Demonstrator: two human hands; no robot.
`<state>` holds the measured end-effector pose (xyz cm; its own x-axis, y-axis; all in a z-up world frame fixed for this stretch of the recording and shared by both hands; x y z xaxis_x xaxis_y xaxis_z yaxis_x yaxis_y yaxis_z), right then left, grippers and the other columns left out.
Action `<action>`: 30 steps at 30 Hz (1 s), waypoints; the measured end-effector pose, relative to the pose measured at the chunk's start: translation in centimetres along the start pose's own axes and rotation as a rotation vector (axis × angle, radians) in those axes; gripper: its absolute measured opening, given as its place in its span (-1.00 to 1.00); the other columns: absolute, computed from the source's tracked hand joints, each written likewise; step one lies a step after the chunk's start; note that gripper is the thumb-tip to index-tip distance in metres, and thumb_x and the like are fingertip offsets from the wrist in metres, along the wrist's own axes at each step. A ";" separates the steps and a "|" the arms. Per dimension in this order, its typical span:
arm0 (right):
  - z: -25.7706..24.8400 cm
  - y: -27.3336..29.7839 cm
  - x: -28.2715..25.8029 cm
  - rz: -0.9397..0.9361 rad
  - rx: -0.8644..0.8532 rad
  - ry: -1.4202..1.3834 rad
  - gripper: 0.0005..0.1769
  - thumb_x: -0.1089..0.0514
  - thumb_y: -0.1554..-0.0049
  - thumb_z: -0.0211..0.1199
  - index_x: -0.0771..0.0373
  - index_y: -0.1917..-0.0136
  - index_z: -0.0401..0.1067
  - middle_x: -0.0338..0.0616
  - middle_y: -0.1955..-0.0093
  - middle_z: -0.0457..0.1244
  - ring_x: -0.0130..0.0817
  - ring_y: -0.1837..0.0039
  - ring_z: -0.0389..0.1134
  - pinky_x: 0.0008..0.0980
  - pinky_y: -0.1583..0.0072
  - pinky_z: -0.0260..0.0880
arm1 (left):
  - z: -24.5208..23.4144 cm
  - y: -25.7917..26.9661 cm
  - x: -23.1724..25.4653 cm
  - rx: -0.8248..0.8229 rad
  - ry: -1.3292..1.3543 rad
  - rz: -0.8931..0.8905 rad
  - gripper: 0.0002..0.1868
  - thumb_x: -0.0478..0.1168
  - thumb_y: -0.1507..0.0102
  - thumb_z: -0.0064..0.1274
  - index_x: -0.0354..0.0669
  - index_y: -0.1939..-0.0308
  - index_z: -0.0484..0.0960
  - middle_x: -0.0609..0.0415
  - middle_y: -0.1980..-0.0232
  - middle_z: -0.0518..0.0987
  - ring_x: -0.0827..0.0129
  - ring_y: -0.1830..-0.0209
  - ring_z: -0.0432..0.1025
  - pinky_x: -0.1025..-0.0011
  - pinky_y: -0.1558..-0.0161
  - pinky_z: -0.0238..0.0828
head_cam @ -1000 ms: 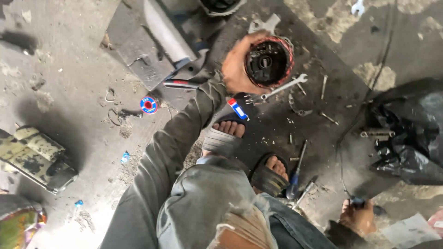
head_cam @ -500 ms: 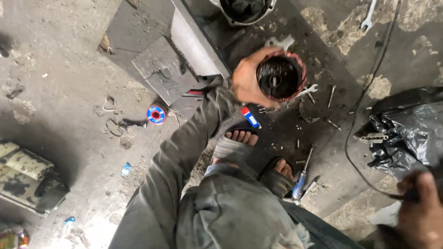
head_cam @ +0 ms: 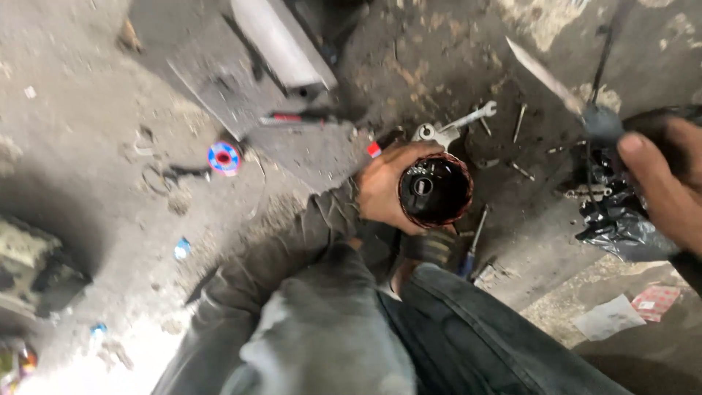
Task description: Cleaning and inspecting the internal components of an alternator stator using a screwdriver.
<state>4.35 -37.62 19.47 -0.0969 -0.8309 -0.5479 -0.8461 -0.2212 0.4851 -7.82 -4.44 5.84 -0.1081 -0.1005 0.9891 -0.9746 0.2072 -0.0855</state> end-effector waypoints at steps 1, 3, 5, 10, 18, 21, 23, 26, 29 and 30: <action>0.2 -0.6 -1.4 -0.051 -0.018 0.040 -0.63 0.06 -0.62 0.04 0.43 -0.09 0.36 -0.03 0.18 0.20 -0.28 0.14 0.20 -0.31 0.08 0.12 | 0.4 0.5 -0.1 -0.027 -0.022 0.004 0.12 0.27 0.15 0.50 -0.03 -0.38 0.37 0.00 -0.35 0.52 0.12 -0.35 0.49 0.21 -0.44 0.34; 0.0 -1.3 -3.9 -0.120 -0.042 0.077 -0.61 0.08 -0.61 0.05 0.49 -0.11 0.40 0.02 0.18 0.23 -0.22 0.13 0.24 -0.27 0.07 0.16 | 1.2 1.4 -0.8 -0.042 -0.056 0.006 0.14 0.26 0.15 0.50 -0.03 -0.40 0.35 -0.04 -0.37 0.49 0.05 -0.38 0.46 0.13 -0.43 0.34; -0.1 -1.6 -5.9 -0.044 -0.129 0.235 -0.49 -0.03 -0.63 0.02 0.29 0.09 0.44 -0.14 0.31 0.28 -0.29 0.23 0.27 -0.28 0.06 0.21 | 1.7 2.7 -1.7 -0.102 -0.075 0.041 0.25 0.34 0.17 0.52 -0.09 -0.45 0.29 -0.07 -0.39 0.46 0.01 -0.39 0.44 0.08 -0.44 0.34; 1.1 -2.8 -4.2 0.013 -0.244 0.099 -0.58 0.04 -0.52 0.05 0.31 0.11 0.44 -0.06 0.34 0.27 -0.31 0.28 0.23 -0.33 0.12 0.18 | 2.9 3.8 -1.1 -0.076 -0.104 0.004 0.23 0.29 0.16 0.53 -0.13 -0.43 0.29 -0.12 -0.38 0.46 -0.02 -0.38 0.43 0.07 -0.45 0.33; 1.7 -4.1 -1.3 0.027 -0.287 0.154 -0.57 -0.01 -0.55 0.07 0.30 0.05 0.49 -0.04 0.27 0.32 -0.26 0.24 0.34 -0.30 0.14 0.25 | 1.0 4.1 0.5 -0.013 -0.131 -0.145 0.17 0.31 0.20 0.48 -0.10 -0.35 0.33 0.00 -0.29 0.51 0.12 -0.32 0.47 0.22 -0.34 0.38; 2.3 -4.4 -0.6 0.094 -0.298 0.067 -0.58 -0.03 -0.53 0.08 0.35 -0.01 0.50 0.00 0.22 0.33 -0.24 0.22 0.30 -0.29 0.15 0.29 | 0.8 4.1 -0.5 -0.126 -0.070 -0.149 0.33 0.41 0.25 0.49 -0.06 -0.44 0.21 0.00 -0.38 0.43 0.08 -0.40 0.40 0.12 -0.38 0.34; 2.9 -4.7 -0.2 -0.050 -0.315 0.216 -0.47 -0.04 -0.51 0.11 0.40 0.17 0.42 0.07 0.37 0.26 -0.18 0.28 0.24 -0.19 0.17 0.18 | 0.5 4.2 -0.6 -0.107 -0.049 -0.078 0.40 0.53 0.24 0.34 -0.18 -0.46 0.18 -0.11 -0.41 0.37 0.00 -0.45 0.33 0.07 -0.46 0.26; 3.3 -4.6 0.6 -0.028 -0.348 0.224 -0.54 -0.07 -0.45 0.11 0.36 0.10 0.44 0.07 0.36 0.21 -0.15 0.26 0.20 -0.06 0.16 0.15 | 0.5 5.3 -2.3 -0.168 -0.096 -0.003 0.45 0.50 0.13 0.35 -0.16 -0.57 -0.03 -0.21 -0.57 0.18 -0.17 -0.58 0.19 -0.17 -0.56 0.16; 3.3 -3.7 -0.8 0.043 -0.262 0.203 -0.54 -0.04 -0.50 0.15 0.38 0.07 0.50 0.10 0.34 0.32 -0.14 0.25 0.35 -0.18 0.18 0.22 | -0.1 6.2 -0.8 -0.116 -0.167 0.090 0.42 0.58 0.09 0.19 -0.24 -0.56 0.01 -0.30 -0.54 0.19 -0.23 -0.58 0.17 -0.20 -0.56 0.18; 3.3 -3.3 0.4 0.046 -0.271 0.210 -0.54 -0.04 -0.50 0.15 0.38 0.07 0.50 0.10 0.34 0.32 -0.14 0.25 0.35 -0.18 0.18 0.22 | -0.7 7.5 -0.4 -0.110 -0.160 0.083 0.42 0.58 0.09 0.19 -0.24 -0.56 0.01 -0.30 -0.54 0.19 -0.23 -0.58 0.17 -0.20 -0.56 0.18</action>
<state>5.36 -35.56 15.35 0.0018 -0.9239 -0.3825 -0.6706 -0.2849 0.6849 -14.89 -2.13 4.89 -0.2250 -0.2299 0.9468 -0.9348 0.3250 -0.1433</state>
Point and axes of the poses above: each hand's wrist, its own y-axis away from the middle knuckle, its own z-axis out of the palm, x = y × z, the point moved 3 cm from there along -y, towards the middle knuckle
